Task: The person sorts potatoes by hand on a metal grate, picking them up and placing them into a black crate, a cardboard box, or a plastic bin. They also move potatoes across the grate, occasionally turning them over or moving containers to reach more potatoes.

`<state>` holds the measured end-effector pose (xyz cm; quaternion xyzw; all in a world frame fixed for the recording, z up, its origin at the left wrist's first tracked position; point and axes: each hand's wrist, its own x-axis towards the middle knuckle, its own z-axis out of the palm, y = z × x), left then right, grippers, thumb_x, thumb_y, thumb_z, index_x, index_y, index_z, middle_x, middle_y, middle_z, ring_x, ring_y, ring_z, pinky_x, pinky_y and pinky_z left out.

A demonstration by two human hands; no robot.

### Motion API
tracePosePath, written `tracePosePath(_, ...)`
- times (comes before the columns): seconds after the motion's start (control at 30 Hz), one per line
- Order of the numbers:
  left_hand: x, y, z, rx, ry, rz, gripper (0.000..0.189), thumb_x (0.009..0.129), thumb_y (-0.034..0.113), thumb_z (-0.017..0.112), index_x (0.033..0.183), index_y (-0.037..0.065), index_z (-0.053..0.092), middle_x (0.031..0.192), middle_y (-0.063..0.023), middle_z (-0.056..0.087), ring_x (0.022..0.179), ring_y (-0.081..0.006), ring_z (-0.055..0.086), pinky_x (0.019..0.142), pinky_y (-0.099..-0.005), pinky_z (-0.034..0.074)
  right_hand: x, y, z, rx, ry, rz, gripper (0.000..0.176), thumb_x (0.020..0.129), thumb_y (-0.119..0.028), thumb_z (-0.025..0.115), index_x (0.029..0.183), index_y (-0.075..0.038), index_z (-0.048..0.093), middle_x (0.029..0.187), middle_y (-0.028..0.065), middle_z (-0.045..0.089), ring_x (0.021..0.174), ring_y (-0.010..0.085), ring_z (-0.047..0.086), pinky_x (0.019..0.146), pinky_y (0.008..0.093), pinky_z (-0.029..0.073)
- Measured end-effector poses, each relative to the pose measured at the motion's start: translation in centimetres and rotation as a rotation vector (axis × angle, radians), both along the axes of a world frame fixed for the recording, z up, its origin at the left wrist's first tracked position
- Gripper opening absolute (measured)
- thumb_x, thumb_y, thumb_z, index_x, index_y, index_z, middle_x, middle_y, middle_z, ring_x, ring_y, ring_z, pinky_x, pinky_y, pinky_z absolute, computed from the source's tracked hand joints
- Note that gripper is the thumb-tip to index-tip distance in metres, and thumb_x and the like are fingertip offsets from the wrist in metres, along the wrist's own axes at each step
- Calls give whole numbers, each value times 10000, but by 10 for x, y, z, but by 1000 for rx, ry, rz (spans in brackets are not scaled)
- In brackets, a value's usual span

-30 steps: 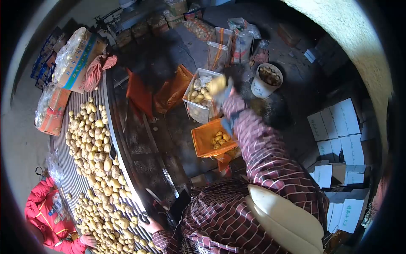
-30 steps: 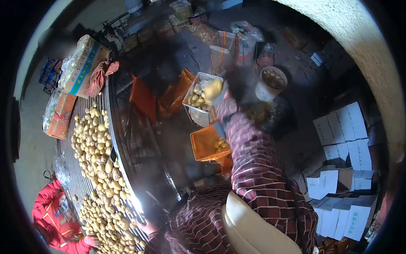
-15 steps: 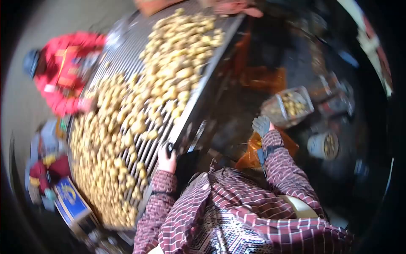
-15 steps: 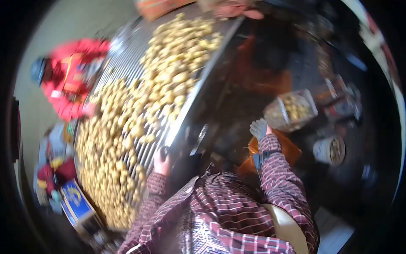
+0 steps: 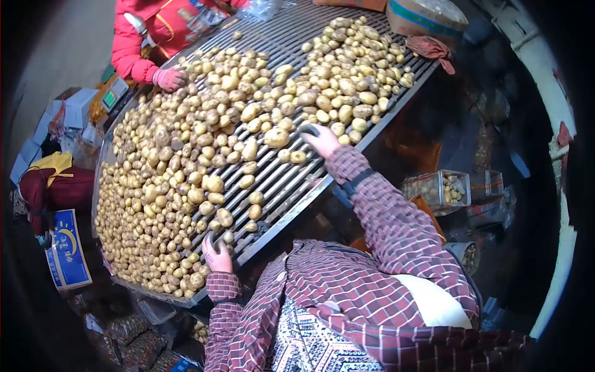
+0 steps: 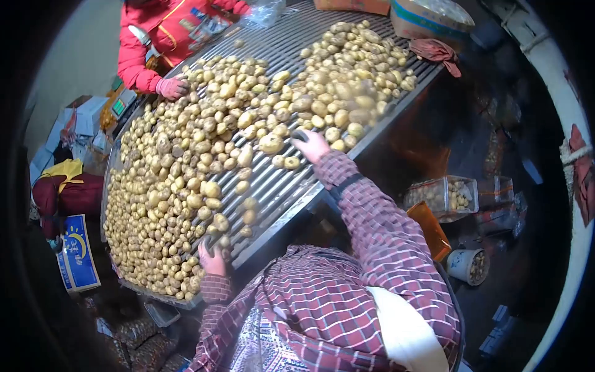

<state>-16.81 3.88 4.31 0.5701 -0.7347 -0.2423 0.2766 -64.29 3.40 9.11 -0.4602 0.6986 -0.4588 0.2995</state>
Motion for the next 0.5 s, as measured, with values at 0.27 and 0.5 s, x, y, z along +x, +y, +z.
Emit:
tracePosePath(0.27, 89, -7, -11, 111, 122, 23, 365, 832, 65, 598, 1184, -20, 552, 1158, -217, 565, 1088, -386, 527, 952, -444, 419, 136, -85, -11, 347, 826, -70, 555, 719, -311, 734, 1219, -161, 547, 1214, 113, 526, 1123, 330, 504, 969, 415, 433)
tracePosePath(0.5, 64, -51, 16, 448, 659, -78, 341, 893, 99, 586, 1216, -9, 561, 1131, -145, 630, 1080, -236, 577, 976, -323, 417, 131, -97, -21, 408, 315, -53, 582, 736, -267, 712, 1259, -80, 538, 1252, 168, 566, 1157, 300, 541, 1014, 417, 412)
